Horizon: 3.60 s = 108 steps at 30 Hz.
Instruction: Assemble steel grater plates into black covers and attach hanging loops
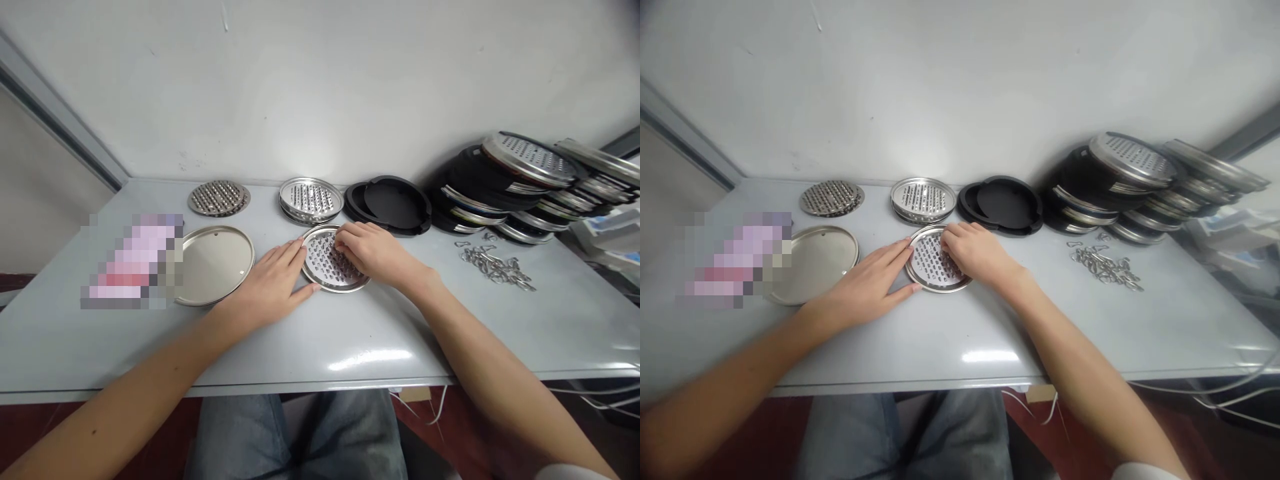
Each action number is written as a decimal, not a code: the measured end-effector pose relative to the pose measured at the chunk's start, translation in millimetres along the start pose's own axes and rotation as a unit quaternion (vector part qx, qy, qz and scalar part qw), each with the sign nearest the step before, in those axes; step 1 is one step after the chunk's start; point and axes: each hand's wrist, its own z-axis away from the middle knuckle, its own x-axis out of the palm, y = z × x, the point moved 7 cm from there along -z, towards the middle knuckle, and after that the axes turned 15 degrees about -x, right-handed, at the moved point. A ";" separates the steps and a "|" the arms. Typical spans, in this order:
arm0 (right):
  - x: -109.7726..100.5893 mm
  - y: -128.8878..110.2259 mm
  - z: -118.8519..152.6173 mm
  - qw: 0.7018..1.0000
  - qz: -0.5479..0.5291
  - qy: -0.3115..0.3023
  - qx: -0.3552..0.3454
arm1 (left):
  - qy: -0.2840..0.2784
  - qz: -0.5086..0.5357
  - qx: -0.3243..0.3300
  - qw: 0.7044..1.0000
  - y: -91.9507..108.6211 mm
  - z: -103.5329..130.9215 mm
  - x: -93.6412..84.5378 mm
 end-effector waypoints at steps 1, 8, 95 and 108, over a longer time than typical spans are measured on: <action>0.4 0.8 0.7 1.000 0.004 -0.002 0.000 | 0.001 -0.001 0.001 1.000 0.0 0.0 0.1; 2.5 3.5 1.5 1.000 0.005 -0.012 0.007 | -0.005 -0.015 0.004 1.000 1.8 0.3 1.3; 12.4 26.2 41.3 0.963 -0.202 0.140 0.108 | 0.103 0.115 0.027 0.988 52.5 -46.3 -1.7; 13.5 22.7 38.8 0.963 -0.199 0.140 0.118 | 0.090 0.070 0.030 0.993 49.9 -45.6 -2.1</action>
